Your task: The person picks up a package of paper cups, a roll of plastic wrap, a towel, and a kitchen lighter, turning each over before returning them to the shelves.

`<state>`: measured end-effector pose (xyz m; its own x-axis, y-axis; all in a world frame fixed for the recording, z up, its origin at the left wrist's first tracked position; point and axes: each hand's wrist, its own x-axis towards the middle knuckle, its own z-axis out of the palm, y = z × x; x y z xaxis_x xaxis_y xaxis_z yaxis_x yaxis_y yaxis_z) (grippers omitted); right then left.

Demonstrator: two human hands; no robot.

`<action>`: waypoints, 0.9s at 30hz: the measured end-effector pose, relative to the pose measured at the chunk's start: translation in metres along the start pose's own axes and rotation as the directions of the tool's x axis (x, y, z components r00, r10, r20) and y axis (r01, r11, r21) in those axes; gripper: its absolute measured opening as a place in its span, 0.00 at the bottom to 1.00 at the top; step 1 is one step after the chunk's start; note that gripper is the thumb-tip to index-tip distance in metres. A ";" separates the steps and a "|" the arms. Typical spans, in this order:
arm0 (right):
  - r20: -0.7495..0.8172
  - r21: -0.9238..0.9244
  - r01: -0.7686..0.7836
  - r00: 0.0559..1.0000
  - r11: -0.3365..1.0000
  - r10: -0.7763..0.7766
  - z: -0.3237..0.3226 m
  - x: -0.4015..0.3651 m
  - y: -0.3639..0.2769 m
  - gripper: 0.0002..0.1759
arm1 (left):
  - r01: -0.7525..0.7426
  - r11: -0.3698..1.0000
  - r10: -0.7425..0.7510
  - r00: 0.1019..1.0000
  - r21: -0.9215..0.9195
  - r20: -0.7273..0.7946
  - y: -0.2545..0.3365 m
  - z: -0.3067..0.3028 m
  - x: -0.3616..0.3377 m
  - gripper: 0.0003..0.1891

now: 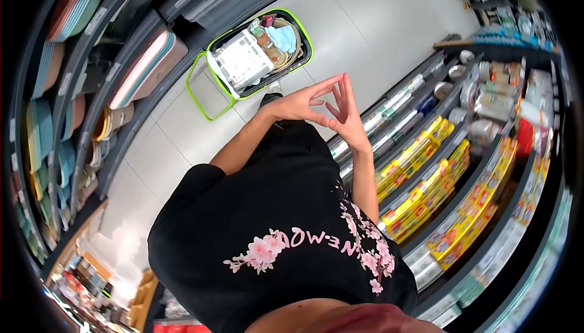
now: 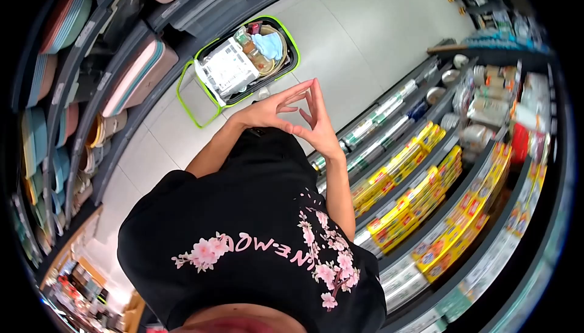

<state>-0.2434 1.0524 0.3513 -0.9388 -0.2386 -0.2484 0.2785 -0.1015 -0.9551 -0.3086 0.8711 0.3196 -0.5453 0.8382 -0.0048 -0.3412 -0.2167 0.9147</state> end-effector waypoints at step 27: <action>0.113 -0.746 -0.349 0.773 0.567 0.624 0.016 0.409 0.384 0.46 | 0.616 0.651 -0.219 -0.408 -0.444 -0.886 -0.396 -0.309 -0.142 0.41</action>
<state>-0.5171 0.9002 -0.1143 -0.5291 -0.3573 -0.7697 0.3342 0.7460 -0.5760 -0.3324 0.6836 -0.1668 -0.3814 -0.7379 -0.5568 -0.8980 0.1527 0.4126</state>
